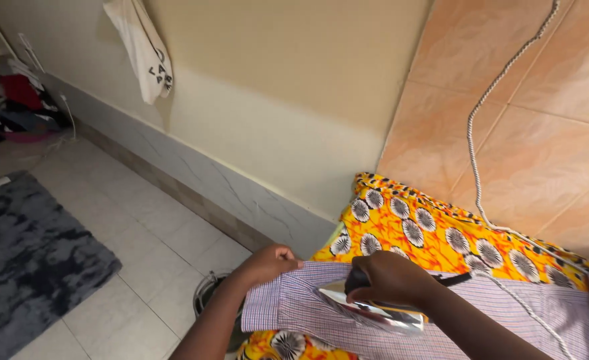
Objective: The recorder is ironing a long-sleeved shirt on a flat surface.
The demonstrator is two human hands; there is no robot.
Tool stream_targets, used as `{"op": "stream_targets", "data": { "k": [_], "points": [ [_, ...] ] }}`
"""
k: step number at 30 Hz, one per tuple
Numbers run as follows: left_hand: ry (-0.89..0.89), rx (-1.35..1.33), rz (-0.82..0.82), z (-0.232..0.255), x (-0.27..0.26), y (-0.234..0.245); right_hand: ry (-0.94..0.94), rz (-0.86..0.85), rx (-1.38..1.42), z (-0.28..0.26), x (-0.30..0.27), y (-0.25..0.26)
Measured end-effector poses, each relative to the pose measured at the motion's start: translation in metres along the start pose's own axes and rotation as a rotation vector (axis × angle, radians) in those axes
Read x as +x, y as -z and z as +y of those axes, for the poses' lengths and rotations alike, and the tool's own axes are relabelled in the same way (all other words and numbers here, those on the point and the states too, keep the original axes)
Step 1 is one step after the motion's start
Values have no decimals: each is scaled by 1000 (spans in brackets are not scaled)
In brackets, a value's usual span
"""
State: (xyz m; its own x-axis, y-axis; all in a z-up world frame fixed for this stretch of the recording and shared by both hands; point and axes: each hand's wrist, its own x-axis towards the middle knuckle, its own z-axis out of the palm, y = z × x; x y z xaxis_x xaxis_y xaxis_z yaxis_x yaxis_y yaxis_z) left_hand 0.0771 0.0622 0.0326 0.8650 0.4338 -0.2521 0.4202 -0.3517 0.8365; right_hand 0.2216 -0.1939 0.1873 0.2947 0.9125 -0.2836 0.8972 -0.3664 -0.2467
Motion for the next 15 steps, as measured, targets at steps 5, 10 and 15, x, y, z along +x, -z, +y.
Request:
{"op": "stream_targets", "data": {
  "k": [5, 10, 15],
  "points": [
    [-141, -275, -8, -33, 3, -18, -70, 115, 101, 3, 14, -6],
    [-39, -61, -10, -17, -23, 10, 24, 77, -32, -2, 13, -8],
    [137, -44, 57, -10, -52, 17, 55, 160, -4, -18, 5, -5]
  ]
}}
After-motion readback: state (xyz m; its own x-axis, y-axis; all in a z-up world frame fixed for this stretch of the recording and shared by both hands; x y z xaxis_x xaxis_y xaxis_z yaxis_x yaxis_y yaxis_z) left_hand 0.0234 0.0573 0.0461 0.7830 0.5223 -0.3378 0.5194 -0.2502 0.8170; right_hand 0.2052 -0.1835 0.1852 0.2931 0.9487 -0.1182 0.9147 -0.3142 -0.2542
